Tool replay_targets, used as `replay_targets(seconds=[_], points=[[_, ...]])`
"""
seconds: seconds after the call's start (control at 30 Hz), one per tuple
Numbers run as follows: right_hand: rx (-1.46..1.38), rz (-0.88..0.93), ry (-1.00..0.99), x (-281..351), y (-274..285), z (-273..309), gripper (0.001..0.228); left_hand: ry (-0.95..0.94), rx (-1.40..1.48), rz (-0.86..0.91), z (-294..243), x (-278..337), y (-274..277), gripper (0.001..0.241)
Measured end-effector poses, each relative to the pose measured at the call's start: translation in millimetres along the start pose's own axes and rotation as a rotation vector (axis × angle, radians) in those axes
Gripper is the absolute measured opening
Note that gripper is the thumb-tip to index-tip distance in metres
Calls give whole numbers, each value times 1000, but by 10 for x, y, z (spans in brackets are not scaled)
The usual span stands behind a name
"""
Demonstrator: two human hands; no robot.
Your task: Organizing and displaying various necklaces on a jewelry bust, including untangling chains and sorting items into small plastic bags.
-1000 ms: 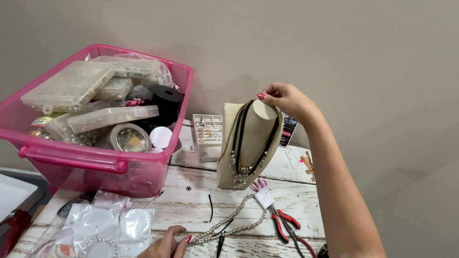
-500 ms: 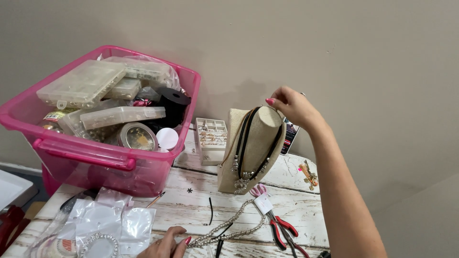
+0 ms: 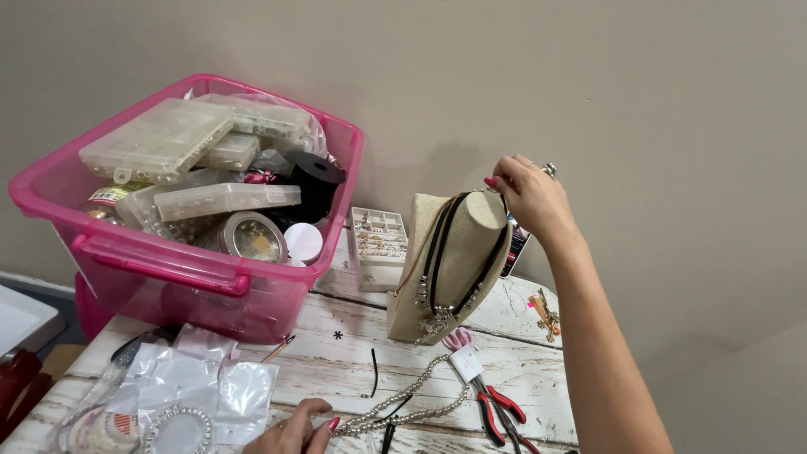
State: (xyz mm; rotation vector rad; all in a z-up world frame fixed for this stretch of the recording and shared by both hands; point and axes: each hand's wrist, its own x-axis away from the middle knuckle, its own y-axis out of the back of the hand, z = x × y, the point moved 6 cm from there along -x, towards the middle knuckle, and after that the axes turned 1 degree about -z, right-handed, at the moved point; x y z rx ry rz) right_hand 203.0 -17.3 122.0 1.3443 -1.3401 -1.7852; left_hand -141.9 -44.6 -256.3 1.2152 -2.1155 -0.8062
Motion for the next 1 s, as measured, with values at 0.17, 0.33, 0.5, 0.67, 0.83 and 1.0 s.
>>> replay_targets(seconds=[0.17, 0.33, 0.5, 0.67, 0.83, 1.0], points=[[-563, -172, 114, 109, 64, -45, 18, -5, -6, 95, -14, -23, 1, 29], [-1173, -67, 68, 215, 42, -59, 27, 10, -31, 131, -30, 29, 46, 28], [-1394, 100, -141, 589, 193, 306, 32, -127, 141, 54, -119, 30, 136, 26], [-1349, 259, -67, 1037, 301, 603, 23, -315, 405, -46, -739, 148, 478, 45], [-1337, 324, 75, 1409, 225, 598, 17, -380, 531, 196, -1528, 295, 663, 111], [-1376, 164, -180, 1691, -248, -46, 17, -531, 286, 118, -1569, 113, 232, 38]])
